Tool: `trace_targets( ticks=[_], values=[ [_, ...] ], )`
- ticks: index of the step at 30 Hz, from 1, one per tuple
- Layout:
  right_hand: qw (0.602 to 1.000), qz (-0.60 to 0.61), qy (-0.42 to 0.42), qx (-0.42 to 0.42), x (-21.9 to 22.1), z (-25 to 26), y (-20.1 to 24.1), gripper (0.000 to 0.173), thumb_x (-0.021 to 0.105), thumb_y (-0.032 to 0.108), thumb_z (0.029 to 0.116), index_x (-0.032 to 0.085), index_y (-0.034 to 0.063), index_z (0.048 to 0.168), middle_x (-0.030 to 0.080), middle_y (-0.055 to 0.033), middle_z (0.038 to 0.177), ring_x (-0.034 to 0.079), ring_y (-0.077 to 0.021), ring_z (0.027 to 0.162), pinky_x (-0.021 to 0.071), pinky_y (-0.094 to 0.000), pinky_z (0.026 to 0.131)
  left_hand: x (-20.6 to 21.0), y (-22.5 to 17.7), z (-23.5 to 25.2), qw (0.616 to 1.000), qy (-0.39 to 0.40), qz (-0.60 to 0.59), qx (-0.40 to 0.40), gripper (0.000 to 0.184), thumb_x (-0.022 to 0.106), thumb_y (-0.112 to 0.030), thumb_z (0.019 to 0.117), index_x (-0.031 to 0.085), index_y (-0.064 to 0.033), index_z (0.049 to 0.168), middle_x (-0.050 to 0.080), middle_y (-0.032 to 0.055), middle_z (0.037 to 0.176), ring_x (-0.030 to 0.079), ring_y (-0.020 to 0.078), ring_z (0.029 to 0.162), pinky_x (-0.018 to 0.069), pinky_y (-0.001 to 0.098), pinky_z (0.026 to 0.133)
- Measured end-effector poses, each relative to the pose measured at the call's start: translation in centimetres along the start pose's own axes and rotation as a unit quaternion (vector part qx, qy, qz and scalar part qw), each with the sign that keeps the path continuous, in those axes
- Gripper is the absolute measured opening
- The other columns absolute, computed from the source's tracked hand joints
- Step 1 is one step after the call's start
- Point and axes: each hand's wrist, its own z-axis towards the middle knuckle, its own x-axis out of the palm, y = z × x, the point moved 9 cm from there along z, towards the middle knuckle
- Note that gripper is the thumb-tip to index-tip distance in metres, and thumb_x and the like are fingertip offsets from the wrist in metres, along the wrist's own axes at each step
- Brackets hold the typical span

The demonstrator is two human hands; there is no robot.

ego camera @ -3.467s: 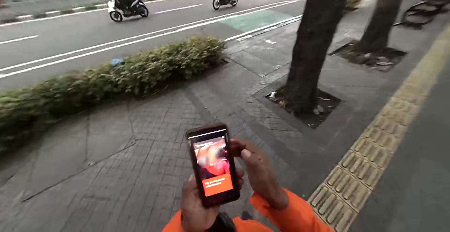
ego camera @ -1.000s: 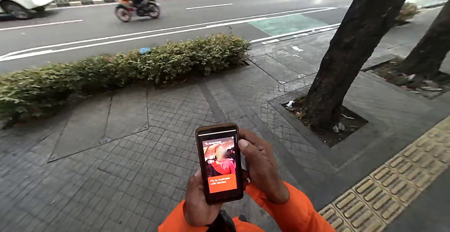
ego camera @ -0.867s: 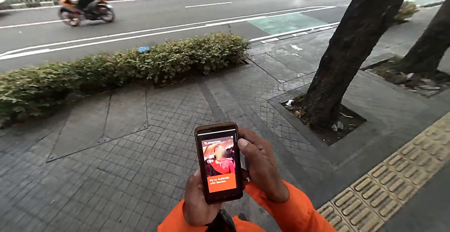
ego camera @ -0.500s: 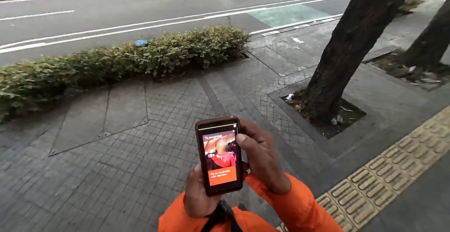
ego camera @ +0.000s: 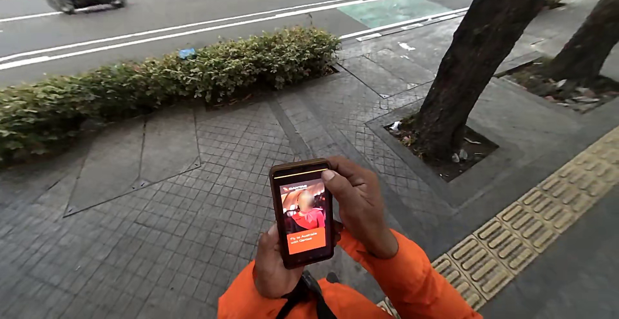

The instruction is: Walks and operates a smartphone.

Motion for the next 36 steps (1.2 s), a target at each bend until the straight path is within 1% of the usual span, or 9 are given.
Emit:
trace_targets(
  ticks=[6,8,13,17,20,23,25,27,36],
  values=[
    [1.0,0.021,0.011,0.0,-0.2,-0.2,-0.2,0.034,0.041,0.024,0.1084,0.069,0.0054,0.108,0.072,-0.0004,0.088,0.069,-0.0049,0.078,0.0598,-0.0241,0.072,0.1,0.1,0.0,1.0,-0.003,0.01,-0.002,0.049,0.054,-0.047,0.1026,0.068,-0.0111,0.132,0.071,0.0139,0.126,0.068,0.027,0.118,0.0558,0.0506,0.101],
    [1.0,0.025,0.011,-0.004,-0.3,-0.3,-0.2,0.035,0.042,0.028,0.1093,0.069,0.0057,0.108,0.071,-0.0001,0.086,0.068,-0.0052,0.077,0.0598,-0.0246,0.071,0.2,0.2,0.1,1.0,0.003,0.015,-0.005,0.051,0.053,-0.05,0.1026,0.068,-0.0118,0.133,0.071,0.016,0.127,0.068,0.0305,0.119,0.0558,0.0532,0.1],
    [0.999,0.039,0.013,0.007,-0.2,-0.5,-0.2,0.034,0.041,0.023,0.1087,0.069,0.0047,0.109,0.072,-0.0013,0.086,0.069,-0.0061,0.076,0.061,-0.0249,0.071,0.3,0.2,-0.1,1.0,-0.001,-0.002,-0.004,0.05,0.054,-0.047,0.103,0.067,-0.0112,0.135,0.071,0.0151,0.128,0.068,0.0279,0.12,0.0551,0.0514,0.102],
    [0.999,0.034,0.017,0.016,0.1,-0.8,0.0,0.025,0.046,0.016,0.1047,0.067,0.0041,0.112,0.072,-0.0018,0.088,0.07,-0.0068,0.077,0.0613,-0.0253,0.07,0.3,0.1,-0.2,1.0,-0.013,0.004,0.008,0.048,0.054,-0.047,0.103,0.067,-0.0121,0.134,0.072,0.0124,0.127,0.069,0.0247,0.12,0.056,0.0492,0.102],
    [0.999,0.005,0.021,0.03,0.4,-1.1,0.0,0.021,0.058,0.014,0.0979,0.065,0.0041,0.115,0.072,-0.0027,0.089,0.07,-0.0085,0.077,0.0612,-0.0256,0.069,0.6,-0.2,-0.1,1.0,-0.017,0.0,0.021,0.045,0.053,-0.041,0.1039,0.068,-0.0099,0.132,0.073,0.0123,0.125,0.07,0.0226,0.118,0.0565,0.0456,0.101],
    [0.997,-0.02,0.03,0.065,1.0,-1.6,-0.2,0.041,0.069,0.014,0.0893,0.06,0.0057,0.128,0.073,-0.0048,0.097,0.073,-0.0127,0.082,0.0636,-0.0288,0.07,0.5,-0.3,0.0,0.999,-0.025,-0.006,0.027,0.043,0.055,-0.04,0.1031,0.069,-0.0097,0.13,0.074,0.0112,0.122,0.071,0.0204,0.115,0.0569,0.0427,0.101],
    [0.993,-0.055,0.034,0.101,1.5,-2.0,-0.7,0.059,0.075,0.019,0.083,0.053,0.0121,0.137,0.074,-0.0024,0.103,0.074,-0.0125,0.087,0.0649,-0.0302,0.072,0.5,-0.4,0.0,0.999,-0.027,-0.011,0.025,0.043,0.056,-0.04,0.1029,0.07,-0.0096,0.129,0.074,0.0104,0.121,0.071,0.0191,0.114,0.0572,0.0407,0.1],
    [0.99,-0.065,0.036,0.12,1.9,-2.3,-1.1,0.071,0.079,0.021,0.0802,0.047,0.0155,0.144,0.073,-0.0028,0.107,0.074,-0.0138,0.091,0.0659,-0.0324,0.074,0.5,-0.4,0.0,0.999,-0.026,-0.011,0.028,0.042,0.056,-0.04,0.1029,0.07,-0.0093,0.128,0.075,0.01,0.119,0.071,0.018,0.112,0.0574,0.039,0.1],
    [0.99,-0.08,0.014,0.112,2.3,-2.1,-1.6,0.077,0.082,0.023,0.0776,0.045,0.0164,0.144,0.072,-0.0026,0.109,0.074,-0.0141,0.093,0.0665,-0.0339,0.075,0.3,-0.5,0.1,0.999,-0.032,0.002,0.043,0.041,0.057,-0.041,0.1024,0.071,-0.0103,0.126,0.076,0.0086,0.118,0.072,0.0166,0.111,0.0579,0.0381,0.099]
  ],
)
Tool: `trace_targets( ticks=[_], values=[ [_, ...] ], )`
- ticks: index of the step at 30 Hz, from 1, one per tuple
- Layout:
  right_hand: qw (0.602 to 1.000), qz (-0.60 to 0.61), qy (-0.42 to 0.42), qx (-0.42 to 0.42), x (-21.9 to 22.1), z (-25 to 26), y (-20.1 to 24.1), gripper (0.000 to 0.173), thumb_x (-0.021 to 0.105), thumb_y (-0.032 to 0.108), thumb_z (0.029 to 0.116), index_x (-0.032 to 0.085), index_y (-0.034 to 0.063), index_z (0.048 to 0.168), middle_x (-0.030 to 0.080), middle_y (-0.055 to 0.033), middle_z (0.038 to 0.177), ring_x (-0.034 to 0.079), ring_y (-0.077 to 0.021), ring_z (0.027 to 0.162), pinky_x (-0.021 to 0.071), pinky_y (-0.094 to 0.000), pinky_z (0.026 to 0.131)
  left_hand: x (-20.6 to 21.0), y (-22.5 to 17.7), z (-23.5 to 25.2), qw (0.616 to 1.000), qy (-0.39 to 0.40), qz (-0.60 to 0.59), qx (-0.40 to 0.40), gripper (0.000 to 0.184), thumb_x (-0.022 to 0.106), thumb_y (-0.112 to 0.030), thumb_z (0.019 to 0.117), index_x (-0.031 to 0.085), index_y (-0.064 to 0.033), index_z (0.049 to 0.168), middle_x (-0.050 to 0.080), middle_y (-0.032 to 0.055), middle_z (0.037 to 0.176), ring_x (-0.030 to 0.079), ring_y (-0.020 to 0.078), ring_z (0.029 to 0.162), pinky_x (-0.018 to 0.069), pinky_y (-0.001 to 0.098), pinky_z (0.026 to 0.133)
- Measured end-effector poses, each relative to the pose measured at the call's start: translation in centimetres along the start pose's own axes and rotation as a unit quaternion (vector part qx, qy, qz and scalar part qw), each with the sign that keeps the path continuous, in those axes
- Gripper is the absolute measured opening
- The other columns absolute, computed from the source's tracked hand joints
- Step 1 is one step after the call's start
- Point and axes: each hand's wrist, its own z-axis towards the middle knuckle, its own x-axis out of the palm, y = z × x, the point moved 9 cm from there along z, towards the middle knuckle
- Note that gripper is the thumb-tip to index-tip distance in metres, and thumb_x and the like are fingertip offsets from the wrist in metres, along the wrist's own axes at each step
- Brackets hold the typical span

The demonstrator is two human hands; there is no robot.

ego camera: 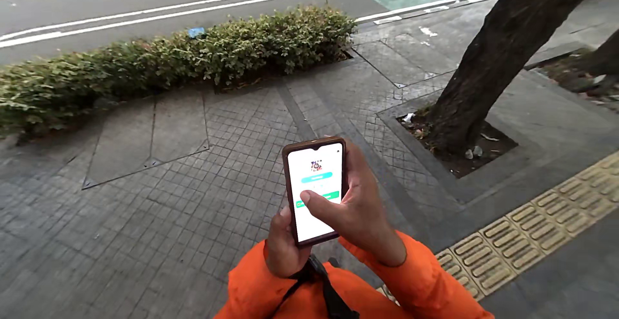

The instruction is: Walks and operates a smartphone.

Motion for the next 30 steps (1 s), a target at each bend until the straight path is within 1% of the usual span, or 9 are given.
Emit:
trace_targets(
  ticks=[5,9,14,21,23,25,28,30],
  values=[
    [0.999,-0.016,-0.024,-0.016,-0.08,0.14,0.04,0.076,0.083,0.023,0.0759,0.046,0.0145,0.143,0.072,-0.0013,0.108,0.073,-0.0107,0.092,0.0655,-0.0304,0.075,-0.03,-0.08,0.09,1.0,-0.003,0.011,0.003,0.04,0.057,-0.04,0.1023,0.072,-0.0115,0.125,0.076,0.0071,0.117,0.072,0.0152,0.11,0.0583,0.0363,0.098],
    [1.0,0.002,-0.013,-0.005,-0.06,0.18,-0.2,0.075,0.081,0.023,0.0787,0.046,0.0156,0.144,0.072,-0.0025,0.109,0.073,-0.0126,0.093,0.0657,-0.0313,0.076,-0.06,-0.1,0.11,1.0,0.0,0.003,0.002,0.04,0.057,-0.038,0.1027,0.071,-0.0099,0.127,0.075,0.009,0.118,0.072,0.0166,0.111,0.0579,0.0373,0.099],
    [0.999,0.046,0.005,0.007,-0.03,0.24,-0.5,0.072,0.08,0.02,0.0806,0.046,0.0136,0.144,0.072,-0.0057,0.111,0.074,-0.0166,0.094,0.066,-0.0336,0.077,-0.38,0.14,0.08,1.0,-0.006,-0.012,-0.011,0.041,0.057,-0.038,0.1025,0.07,-0.008,0.127,0.075,0.0106,0.118,0.072,0.0181,0.112,0.0577,0.0389,0.099],
    [0.998,0.066,0.009,0.021,-0.31,0.14,-0.62,0.071,0.077,0.016,0.0822,0.045,0.012,0.146,0.072,-0.0068,0.11,0.074,-0.0169,0.092,0.0659,-0.0328,0.076,-0.39,0.31,0.19,1.0,-0.004,-0.016,-0.013,0.042,0.056,-0.039,0.1028,0.07,-0.0079,0.128,0.075,0.012,0.12,0.072,0.0198,0.112,0.0573,0.0403,0.1],
    [0.997,0.071,0.015,0.01,-0.44,0.15,-0.55,0.07,0.076,0.016,0.0839,0.045,0.0105,0.146,0.072,-0.0077,0.112,0.074,-0.0175,0.095,0.0656,-0.0333,0.078,-0.44,0.37,0.22,1.0,-0.008,-0.02,-0.017,0.042,0.058,-0.04,0.1019,0.07,-0.008,0.127,0.075,0.0121,0.119,0.072,0.0201,0.112,0.0577,0.0408,0.099],
    [0.998,0.067,0.021,0.0,-0.59,0.09,-0.47,0.067,0.075,0.017,0.0858,0.046,0.0106,0.146,0.071,-0.0067,0.112,0.073,-0.0161,0.096,0.0646,-0.0319,0.08,-0.45,0.37,0.24,0.999,-0.014,-0.025,-0.021,0.042,0.058,-0.04,0.1013,0.071,-0.008,0.126,0.075,0.0119,0.117,0.072,0.0205,0.11,0.0582,0.0414,0.098],
    [0.997,0.073,0.025,-0.013,-0.76,-0.09,-0.4,0.059,0.072,0.017,0.0883,0.049,0.0091,0.142,0.072,-0.0057,0.107,0.073,-0.014,0.092,0.0642,-0.0299,0.077,-0.3,0.28,0.3,0.999,-0.016,-0.028,-0.02,0.041,0.057,-0.038,0.1022,0.071,-0.0073,0.125,0.075,0.0125,0.116,0.073,0.0209,0.11,0.0585,0.0418,0.097],
    [0.997,0.076,0.026,-0.021,-0.84,-0.21,-0.39,0.055,0.07,0.016,0.0902,0.05,0.0064,0.14,0.072,-0.006,0.105,0.073,-0.0139,0.09,0.0639,-0.03,0.077,-0.3,0.19,0.3,0.999,-0.019,-0.017,-0.02,0.041,0.057,-0.04,0.1021,0.071,-0.0086,0.126,0.075,0.0115,0.117,0.073,0.0199,0.11,0.0589,0.0413,0.097]
  ],
)
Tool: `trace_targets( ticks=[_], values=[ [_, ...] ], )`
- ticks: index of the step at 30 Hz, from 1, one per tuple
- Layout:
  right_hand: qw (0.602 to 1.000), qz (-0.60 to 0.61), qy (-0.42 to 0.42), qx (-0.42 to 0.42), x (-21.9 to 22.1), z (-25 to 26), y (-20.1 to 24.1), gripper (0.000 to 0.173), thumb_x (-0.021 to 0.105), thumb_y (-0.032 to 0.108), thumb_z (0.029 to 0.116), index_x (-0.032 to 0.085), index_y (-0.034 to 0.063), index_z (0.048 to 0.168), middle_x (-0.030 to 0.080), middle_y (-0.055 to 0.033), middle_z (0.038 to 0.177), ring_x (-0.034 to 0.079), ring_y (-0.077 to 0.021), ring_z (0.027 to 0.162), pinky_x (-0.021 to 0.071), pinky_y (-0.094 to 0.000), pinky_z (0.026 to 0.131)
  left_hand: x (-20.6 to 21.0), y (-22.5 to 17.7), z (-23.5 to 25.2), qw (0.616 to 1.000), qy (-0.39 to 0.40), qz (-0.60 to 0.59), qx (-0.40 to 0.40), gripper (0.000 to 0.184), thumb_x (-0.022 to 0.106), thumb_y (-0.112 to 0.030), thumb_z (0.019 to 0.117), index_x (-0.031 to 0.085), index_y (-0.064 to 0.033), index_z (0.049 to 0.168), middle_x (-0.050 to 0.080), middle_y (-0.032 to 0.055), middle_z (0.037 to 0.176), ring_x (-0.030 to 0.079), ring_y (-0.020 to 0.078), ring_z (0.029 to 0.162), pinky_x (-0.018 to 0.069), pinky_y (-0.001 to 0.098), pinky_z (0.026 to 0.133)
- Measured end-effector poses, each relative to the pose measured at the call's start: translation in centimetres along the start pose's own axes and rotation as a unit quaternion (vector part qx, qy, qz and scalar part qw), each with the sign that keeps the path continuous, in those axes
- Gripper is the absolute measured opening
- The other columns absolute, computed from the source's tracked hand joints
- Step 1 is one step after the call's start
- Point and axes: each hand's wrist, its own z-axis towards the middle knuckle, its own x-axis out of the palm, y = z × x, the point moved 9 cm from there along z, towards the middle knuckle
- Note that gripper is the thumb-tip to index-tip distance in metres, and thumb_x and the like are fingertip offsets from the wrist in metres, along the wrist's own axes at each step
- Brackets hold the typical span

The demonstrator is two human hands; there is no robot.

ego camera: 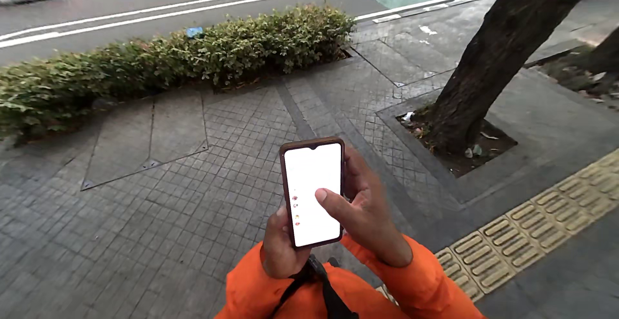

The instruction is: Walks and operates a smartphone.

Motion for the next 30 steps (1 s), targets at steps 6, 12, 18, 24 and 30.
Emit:
trace_targets(
  ticks=[6,12,18,24,30],
  values=[
    [1.0,0.011,0.003,-0.015,-0.23,-0.19,0.15,0.05,0.065,0.013,0.092,0.052,0.0033,0.14,0.073,-0.006,0.106,0.073,-0.0136,0.091,0.064,-0.0309,0.079,-0.1,-0.06,0.01,1.0,-0.005,-0.001,-0.006,0.041,0.058,-0.04,0.1014,0.071,-0.0079,0.125,0.075,0.0127,0.116,0.072,0.0216,0.109,0.0586,0.0429,0.097],
    [1.0,-0.003,-0.003,-0.017,-0.1,-0.1,0.45,0.05,0.066,0.011,0.0904,0.052,0.004,0.138,0.073,-0.0055,0.104,0.073,-0.0136,0.089,0.0642,-0.0295,0.075,-0.18,0.02,-0.07,1.0,-0.002,0.006,-0.003,0.042,0.057,-0.039,0.1022,0.07,-0.0081,0.127,0.075,0.0125,0.118,0.072,0.0218,0.111,0.0581,0.0437,0.098],
    [0.999,-0.014,-0.025,-0.025,-0.18,0.01,0.49,0.047,0.07,0.009,0.0882,0.056,0.0057,0.133,0.073,-0.0039,0.099,0.073,-0.0122,0.083,0.0642,-0.0281,0.07,-0.1,0.13,-0.11,1.0,0.003,0.026,0.0,0.043,0.056,-0.042,0.1022,0.07,-0.0102,0.127,0.075,0.0105,0.117,0.072,0.0193,0.11,0.0584,0.0412,0.097],
    [0.999,-0.01,-0.021,-0.025,-0.25,-0.06,0.39,0.045,0.066,0.011,0.0899,0.055,0.0059,0.134,0.074,-0.003,0.1,0.073,-0.0107,0.084,0.0634,-0.027,0.071,0.04,0.12,-0.09,1.0,0.007,0.011,0.0,0.041,0.057,-0.04,0.1021,0.07,-0.0095,0.127,0.075,0.0111,0.117,0.072,0.0197,0.11,0.0583,0.0412,0.097],
    [0.999,0.009,-0.011,-0.029,-0.46,-0.25,0.39,0.041,0.062,0.013,0.094,0.055,0.006,0.133,0.072,-0.0036,0.101,0.072,-0.0113,0.086,0.0631,-0.0281,0.075,0.02,0.2,-0.05,1.0,0.002,0.014,-0.002,0.042,0.057,-0.041,0.102,0.069,-0.01,0.128,0.075,0.0119,0.118,0.072,0.0211,0.111,0.0582,0.0431,0.098]
  ],
)
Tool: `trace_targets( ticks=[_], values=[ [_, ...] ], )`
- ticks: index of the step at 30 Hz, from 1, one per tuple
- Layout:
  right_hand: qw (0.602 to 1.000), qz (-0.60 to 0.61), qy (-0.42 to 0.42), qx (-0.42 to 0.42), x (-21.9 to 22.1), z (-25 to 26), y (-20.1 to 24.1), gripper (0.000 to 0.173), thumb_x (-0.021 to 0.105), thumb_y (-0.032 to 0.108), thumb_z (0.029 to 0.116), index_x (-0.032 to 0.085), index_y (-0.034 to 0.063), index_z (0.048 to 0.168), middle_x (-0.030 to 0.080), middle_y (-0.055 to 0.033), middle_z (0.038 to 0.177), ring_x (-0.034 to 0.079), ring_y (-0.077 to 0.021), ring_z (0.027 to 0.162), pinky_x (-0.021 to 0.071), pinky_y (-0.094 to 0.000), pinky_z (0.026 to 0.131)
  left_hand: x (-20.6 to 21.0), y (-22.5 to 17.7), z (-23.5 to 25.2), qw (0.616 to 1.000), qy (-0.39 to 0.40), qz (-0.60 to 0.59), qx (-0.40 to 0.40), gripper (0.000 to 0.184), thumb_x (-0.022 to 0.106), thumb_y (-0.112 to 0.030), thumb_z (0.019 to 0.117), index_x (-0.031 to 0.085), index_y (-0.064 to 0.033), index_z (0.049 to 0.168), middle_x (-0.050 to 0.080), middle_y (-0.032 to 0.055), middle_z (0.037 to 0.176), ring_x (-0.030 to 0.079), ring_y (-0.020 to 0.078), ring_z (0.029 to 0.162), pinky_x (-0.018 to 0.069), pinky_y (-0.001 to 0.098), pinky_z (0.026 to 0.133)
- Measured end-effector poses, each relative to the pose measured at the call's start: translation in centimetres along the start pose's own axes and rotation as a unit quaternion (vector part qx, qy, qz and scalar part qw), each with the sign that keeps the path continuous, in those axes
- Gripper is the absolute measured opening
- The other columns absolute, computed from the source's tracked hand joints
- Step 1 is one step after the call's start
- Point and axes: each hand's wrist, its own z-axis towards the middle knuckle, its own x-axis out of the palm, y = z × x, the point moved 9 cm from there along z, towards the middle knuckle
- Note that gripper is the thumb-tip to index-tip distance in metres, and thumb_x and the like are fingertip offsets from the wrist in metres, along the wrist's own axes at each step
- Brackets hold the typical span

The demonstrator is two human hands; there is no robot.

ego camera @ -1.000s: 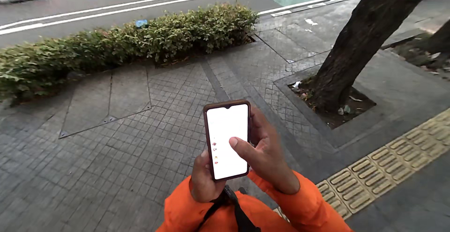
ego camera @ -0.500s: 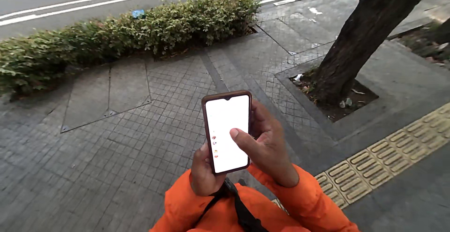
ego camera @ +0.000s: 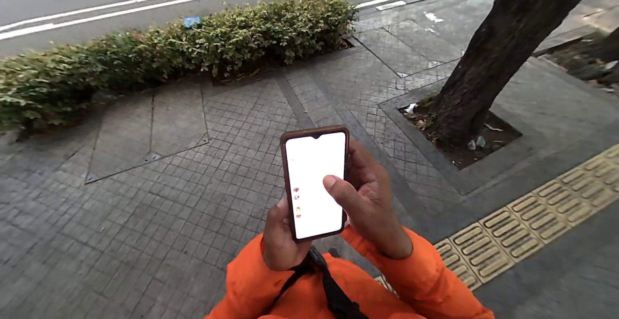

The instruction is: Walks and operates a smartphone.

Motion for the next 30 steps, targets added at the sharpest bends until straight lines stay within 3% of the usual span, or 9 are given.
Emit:
trace_targets(
  ticks=[5,8,12,16,20,30],
  values=[
    [1.0,0.004,0.007,-0.007,-0.1,-0.5,-0.1,0.043,0.06,0.014,0.096,0.054,0.0048,0.138,0.072,-0.0041,0.103,0.071,-0.0111,0.087,0.0622,-0.0276,0.075,0.2,-0.2,0.1,1.0,-0.004,0.002,-0.004,0.042,0.056,-0.041,0.1022,0.071,-0.009,0.126,0.075,0.0122,0.117,0.072,0.0215,0.11,0.0584,0.0435,0.097],
    [1.0,0.012,0.015,-0.007,0.0,-1.1,-0.4,0.038,0.059,0.015,0.098,0.056,0.0027,0.134,0.072,-0.0043,0.101,0.071,-0.0106,0.085,0.0629,-0.0268,0.073,0.3,-0.6,0.4,1.0,-0.015,0.005,0.0,0.041,0.058,-0.041,0.1009,0.073,-0.009,0.121,0.076,0.0119,0.114,0.073,0.0214,0.109,0.0587,0.0437,0.097],
    [1.0,-0.002,0.015,-0.015,0.0,-2.2,-1.1,0.038,0.06,0.019,0.0975,0.059,-0.0003,0.131,0.068,-0.002,0.092,0.062,-0.0046,0.074,0.0544,-0.0211,0.065,0.3,-1.2,0.8,1.0,-0.024,0.001,0.001,0.041,0.057,-0.041,0.1007,0.072,-0.0089,0.122,0.075,0.0135,0.115,0.073,0.023,0.108,0.0587,0.0446,0.096],
    [1.0,-0.028,0.011,-0.007,0.3,-3.1,-1.9,0.051,0.065,0.019,0.0916,0.054,0.0001,0.138,0.068,-0.0038,0.099,0.063,-0.0055,0.081,0.0567,-0.0228,0.071,0.2,-1.7,1.4,0.999,-0.051,0.008,0.008,0.039,0.06,-0.041,0.0989,0.073,-0.0101,0.119,0.076,0.0125,0.11,0.074,0.0214,0.104,0.0601,0.0428,0.092],
    [0.999,-0.039,0.005,0.004,0.6,-3.4,-2.3,0.065,0.07,0.016,0.0868,0.047,0.0017,0.146,0.07,-0.0052,0.106,0.068,-0.0085,0.089,0.0603,-0.0254,0.077,0.6,-2.1,1.9,0.998,-0.034,0.044,0.023,0.04,0.051,-0.041,0.1042,0.071,-0.013,0.123,0.075,0.0092,0.112,0.072,0.0182,0.107,0.0593,0.0404,0.094],
    [0.999,-0.042,-0.02,0.018,0.6,-3.1,-2.8,0.063,0.072,0.014,0.0853,0.049,0.0022,0.143,0.072,-0.0034,0.103,0.071,-0.0087,0.087,0.0628,-0.0258,0.075,0.1,-1.8,2.1,0.998,-0.052,0.041,0.019,0.039,0.054,-0.041,0.102,0.071,-0.0126,0.122,0.075,0.0104,0.112,0.073,0.0191,0.105,0.0598,0.0406,0.093]
  ],
)
